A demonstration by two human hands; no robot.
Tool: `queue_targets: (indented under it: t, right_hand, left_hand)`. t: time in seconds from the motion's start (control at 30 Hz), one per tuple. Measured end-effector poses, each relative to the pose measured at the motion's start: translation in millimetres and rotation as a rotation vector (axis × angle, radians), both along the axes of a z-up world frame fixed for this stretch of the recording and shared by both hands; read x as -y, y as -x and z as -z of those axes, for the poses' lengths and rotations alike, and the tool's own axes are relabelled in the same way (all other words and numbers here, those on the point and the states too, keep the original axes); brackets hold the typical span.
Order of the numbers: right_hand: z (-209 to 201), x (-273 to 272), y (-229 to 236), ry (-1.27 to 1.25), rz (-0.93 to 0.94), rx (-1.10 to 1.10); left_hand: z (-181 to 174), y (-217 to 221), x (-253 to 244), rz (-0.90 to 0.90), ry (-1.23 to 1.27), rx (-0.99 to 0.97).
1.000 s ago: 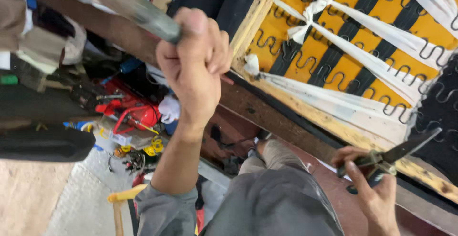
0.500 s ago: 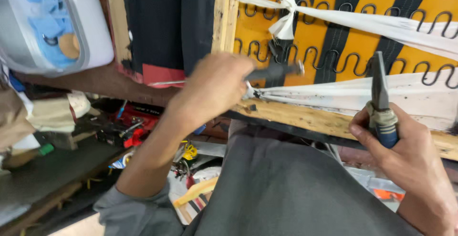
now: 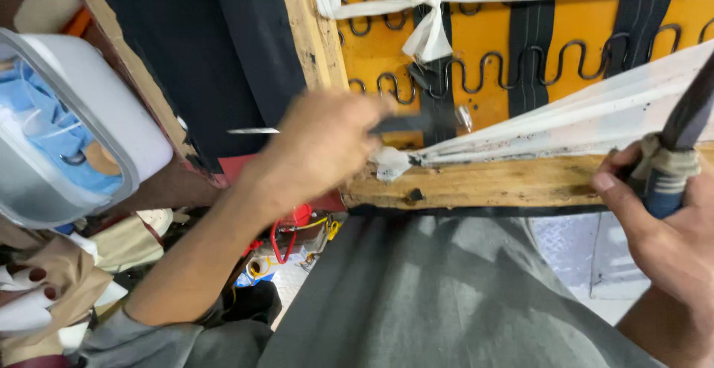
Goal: The person strips a furniture seat by removing staples and fabric strips from the wooden frame using a pry tool and pliers. They occasionally use a hammer to assist the pry tool and handle the frame and fabric by hand.
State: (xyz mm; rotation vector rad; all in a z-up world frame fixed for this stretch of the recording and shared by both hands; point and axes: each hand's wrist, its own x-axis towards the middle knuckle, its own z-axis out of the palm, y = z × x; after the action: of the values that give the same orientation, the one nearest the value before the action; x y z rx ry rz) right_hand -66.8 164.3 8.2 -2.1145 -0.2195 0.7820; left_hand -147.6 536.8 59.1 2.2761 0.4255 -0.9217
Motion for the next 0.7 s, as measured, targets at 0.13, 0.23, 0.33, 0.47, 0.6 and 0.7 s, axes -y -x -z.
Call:
queue_targets:
  t: [0.13,0.23,0.33,0.47,0.6,0.7]
  right_hand:
    - [0.7,-0.7,0.9,-0.008,0.038,-0.067]
    - [-0.5,-0.9,-0.3,0.025,0.038,-0.077]
    - [-5.3,-4.1,-3.6,0.186,0.02,-0.103]
    - [-7.7,-5.9,-4.1,-0.029,0.087,-0.125]
    - [-7.1,-0.8,-7.6,0.019,0.01,-0.137]
    - [-5.1,2.1,-10.4,0.039,-0.013,-0.13]
  left_hand:
    - [32.3,9.0,23.1,0.365,-0.011,0.327]
    - [59.8,-5.6,28.4,0.356,0.045,0.382]
    - [82.7,-25.9,57.3,0.445,0.079,0.303]
    - [90.3,-43.3,66.9,0.446,0.079,0.33]
    - [68.8,-15.4,37.9,0.421,0.013,0.455]
    - [42.8,5.1,27.2,0.502,-0.147,0.17]
